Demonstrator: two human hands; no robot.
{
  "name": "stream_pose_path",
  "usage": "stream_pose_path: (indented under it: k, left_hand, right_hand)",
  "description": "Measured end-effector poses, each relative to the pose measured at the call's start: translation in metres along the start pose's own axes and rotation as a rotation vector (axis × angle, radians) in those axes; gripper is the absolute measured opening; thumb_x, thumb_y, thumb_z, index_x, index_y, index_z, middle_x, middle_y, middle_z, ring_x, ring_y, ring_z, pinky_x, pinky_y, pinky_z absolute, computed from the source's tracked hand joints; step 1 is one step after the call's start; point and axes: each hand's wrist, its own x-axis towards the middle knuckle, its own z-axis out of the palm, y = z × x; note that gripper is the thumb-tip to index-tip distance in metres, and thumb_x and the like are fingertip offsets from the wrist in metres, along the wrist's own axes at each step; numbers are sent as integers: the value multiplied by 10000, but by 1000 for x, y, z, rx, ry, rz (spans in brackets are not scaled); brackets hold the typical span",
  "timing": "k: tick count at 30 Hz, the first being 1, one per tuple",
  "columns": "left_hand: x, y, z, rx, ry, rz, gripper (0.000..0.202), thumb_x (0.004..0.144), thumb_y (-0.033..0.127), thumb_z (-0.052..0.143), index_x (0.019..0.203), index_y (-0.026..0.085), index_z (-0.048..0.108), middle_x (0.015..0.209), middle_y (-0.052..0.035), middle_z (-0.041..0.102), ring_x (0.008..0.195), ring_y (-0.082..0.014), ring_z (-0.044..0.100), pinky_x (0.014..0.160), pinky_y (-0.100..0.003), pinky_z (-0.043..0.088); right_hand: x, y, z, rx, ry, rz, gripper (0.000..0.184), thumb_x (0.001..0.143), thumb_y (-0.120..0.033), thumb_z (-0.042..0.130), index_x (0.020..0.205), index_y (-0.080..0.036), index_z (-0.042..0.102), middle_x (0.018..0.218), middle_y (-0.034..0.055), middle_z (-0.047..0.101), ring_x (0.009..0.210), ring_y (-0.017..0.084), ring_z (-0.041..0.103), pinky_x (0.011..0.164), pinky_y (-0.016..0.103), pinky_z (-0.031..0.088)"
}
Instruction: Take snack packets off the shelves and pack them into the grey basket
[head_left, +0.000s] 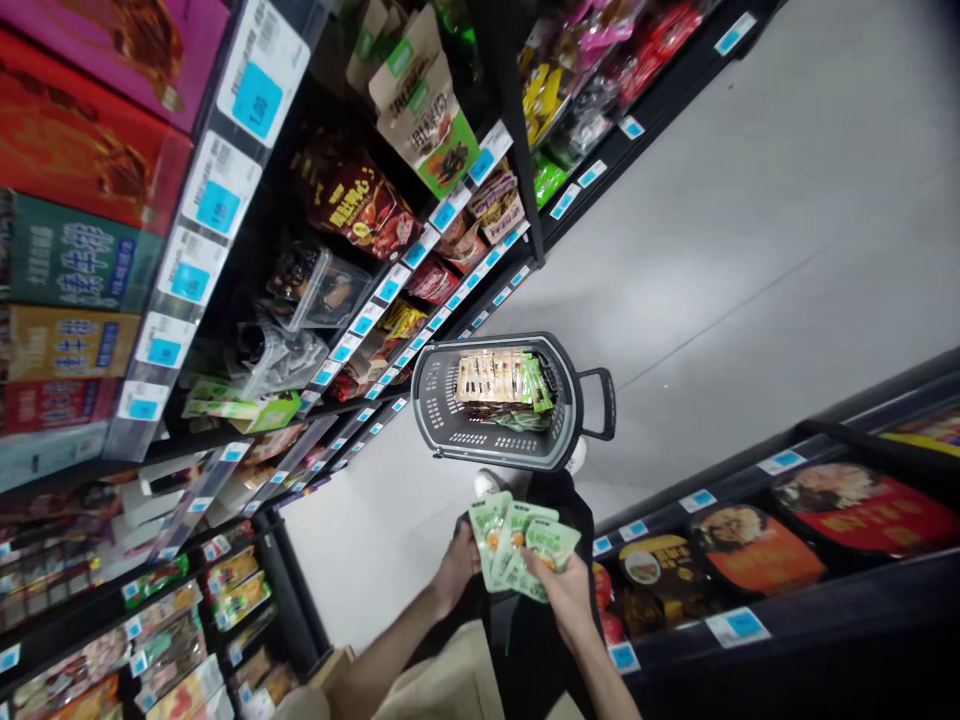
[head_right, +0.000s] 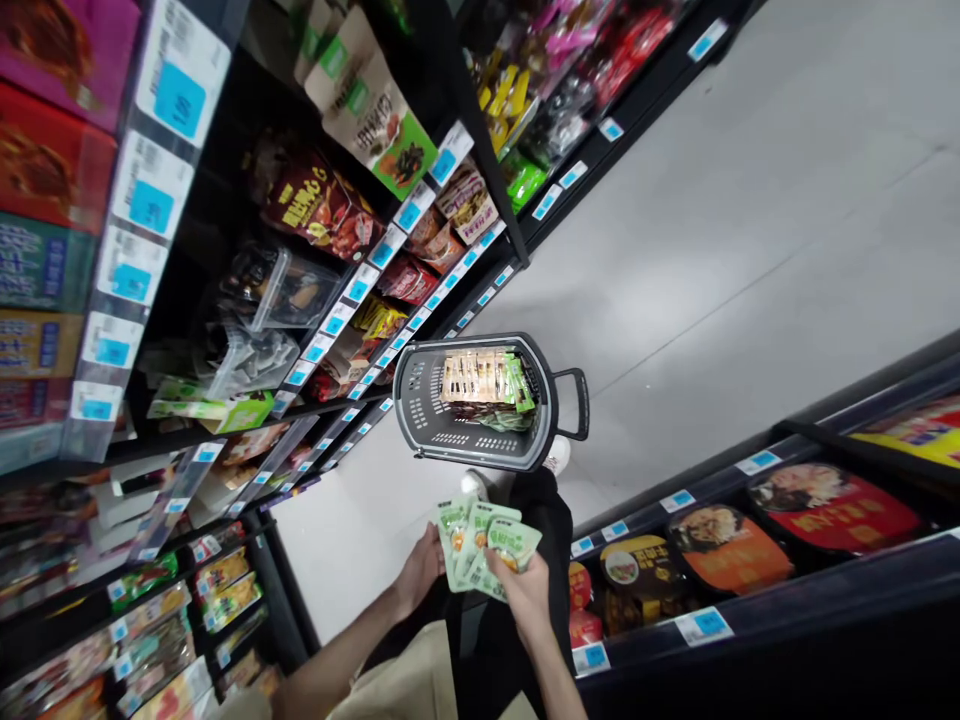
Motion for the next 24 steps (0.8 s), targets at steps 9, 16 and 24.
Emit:
stream_pose_path:
  k: [9, 16, 24]
  left_hand:
    - [180, 21, -138, 1627, -103, 306, 1013, 627, 210, 886, 1536, 127, 447, 1689, -230, 260, 1591, -407, 169, 1296, -556, 110]
    - [281, 22, -218, 1758, -249, 558, 830, 758, 88, 609, 1559, 208, 425, 1556, -147, 521, 1413, -311, 515, 1184, -436, 393]
    - [301, -5, -237, 1640, -59, 585, 489, 724, 158, 659, 1207, 217, 709, 1260, -116, 726, 1181, -362, 660, 1052, -434, 514]
  right_hand:
    - [131, -33, 37, -415, -49, -589, 358, 681, -486, 794, 852, -177, 735, 798, 105, 804, 715, 274, 772, 668, 343, 639]
    - [251, -29, 93, -765, -290, -1115, 183, 783, -350, 680, 858, -212, 773, 850, 72, 805, 795, 243, 775, 774, 316, 625]
    - [246, 7, 90, -662, -221, -931, 193, 706, -382, 776, 811, -222, 796, 751, 70, 808, 628, 263, 775, 561, 262, 633]
